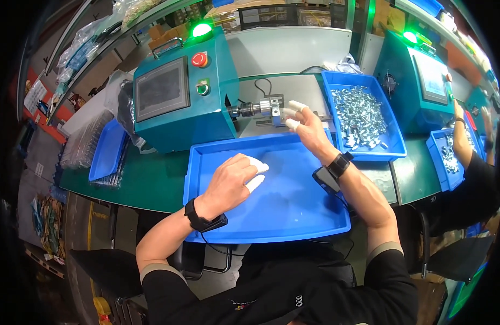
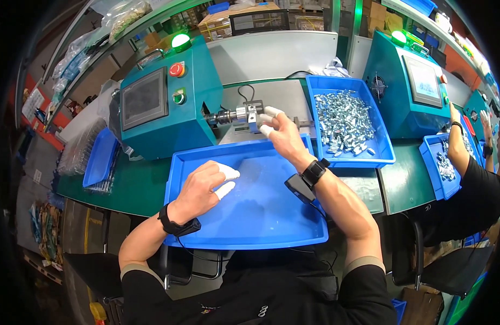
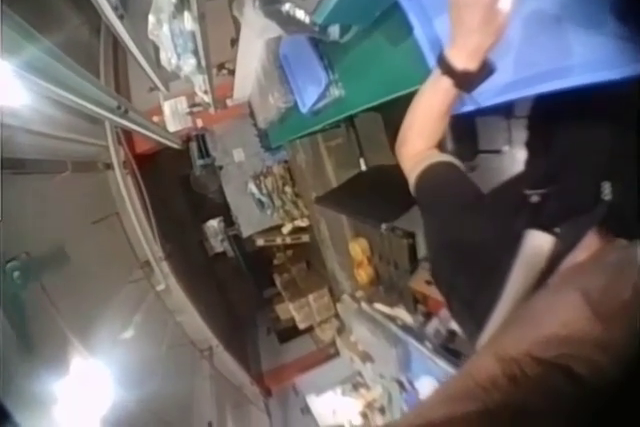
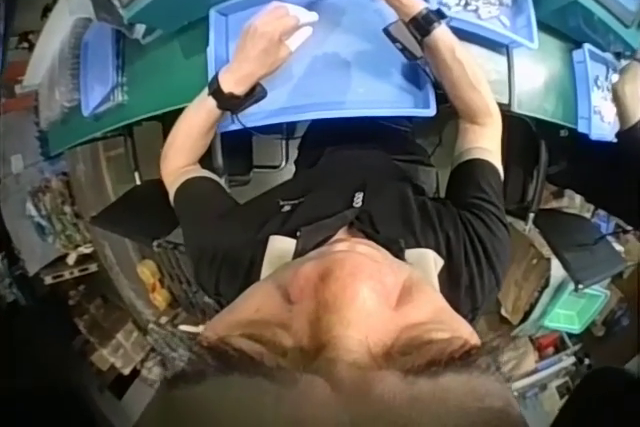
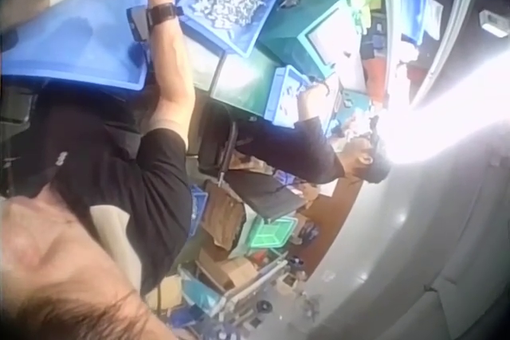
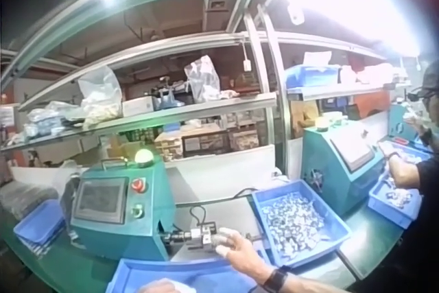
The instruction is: The person picks up a metal component from a blue tray, inserts it into the machine, and removes it after the light changes. The processed component is then placed into a separate blue tray before the cycle repeats.
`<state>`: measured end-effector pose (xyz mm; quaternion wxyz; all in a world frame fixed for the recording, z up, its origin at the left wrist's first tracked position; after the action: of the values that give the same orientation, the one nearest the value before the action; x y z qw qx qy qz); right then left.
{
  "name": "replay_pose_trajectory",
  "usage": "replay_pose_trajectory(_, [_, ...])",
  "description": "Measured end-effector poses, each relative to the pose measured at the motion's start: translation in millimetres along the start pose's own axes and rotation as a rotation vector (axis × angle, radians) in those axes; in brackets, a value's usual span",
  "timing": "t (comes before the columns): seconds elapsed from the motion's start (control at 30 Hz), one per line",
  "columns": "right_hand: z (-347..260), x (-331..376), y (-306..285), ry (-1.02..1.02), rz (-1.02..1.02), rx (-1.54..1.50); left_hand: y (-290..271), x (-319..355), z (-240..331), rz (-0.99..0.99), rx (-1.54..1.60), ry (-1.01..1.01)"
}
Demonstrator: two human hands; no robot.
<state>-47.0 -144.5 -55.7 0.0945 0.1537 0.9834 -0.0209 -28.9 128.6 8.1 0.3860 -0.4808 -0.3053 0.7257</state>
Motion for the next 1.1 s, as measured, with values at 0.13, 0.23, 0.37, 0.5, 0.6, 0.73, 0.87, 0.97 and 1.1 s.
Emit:
replay_pose_trajectory(0.13, [2.3, -2.6, -0.2, -0.017, 0.100, 0.048, -4.4, 6.3, -0.6, 0.043, 0.000, 0.010])
replay_pose_trajectory(0.23, [3.8, -1.3, -0.6, -0.002, 0.123, 0.047, -5.3, 10.7, -2.7, 0.034, -0.004, -0.006])
replay_pose_trajectory(0.37, [16.5, -4.9, -3.6, -0.022, 0.096, 0.155, -6.3, 8.9, 0.4, 0.030, 0.006, 0.005])
replay_pose_trajectory(0.5, [20.9, -7.1, -2.2, -0.049, 0.123, 0.170, -5.0, 13.4, 3.5, 0.032, 0.026, -0.003])
replay_pose_trajectory(0.6, [22.7, -9.0, -6.9, -0.071, 0.213, 0.256, -3.5, 18.4, 1.3, 0.056, 0.044, 0.023])
replay_pose_trajectory(0.73, [2.7, -10.2, -17.0, -0.003, 0.345, 0.298, -4.0, 25.8, 3.2, 0.072, 0.061, 0.021])
replay_pose_trajectory(0.87, [-40.4, -29.7, 3.0, -0.067, 0.300, 1.028, -3.9, 31.8, 6.2, 0.053, 0.069, -0.008])
replay_pose_trajectory(0.97, [-43.7, -49.2, 4.4, -0.107, 0.261, 1.200, -2.3, 30.5, 12.6, 0.043, 0.078, -0.013])
replay_pose_trajectory(1.1, [-47.0, -53.3, 7.0, -0.120, 0.232, 1.317, -2.2, 38.3, 15.5, 0.033, 0.094, -0.037])
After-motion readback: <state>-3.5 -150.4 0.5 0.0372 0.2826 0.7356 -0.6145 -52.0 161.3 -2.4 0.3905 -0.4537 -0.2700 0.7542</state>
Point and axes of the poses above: each hand's wrist, its own x-axis away from the middle knuckle, its own y-axis out of the palm, z = x × y, the point moved 2 cm from there along -x, towards the middle knuckle, and after that the axes turned 2 degrees about x, right-handed, at the moved point
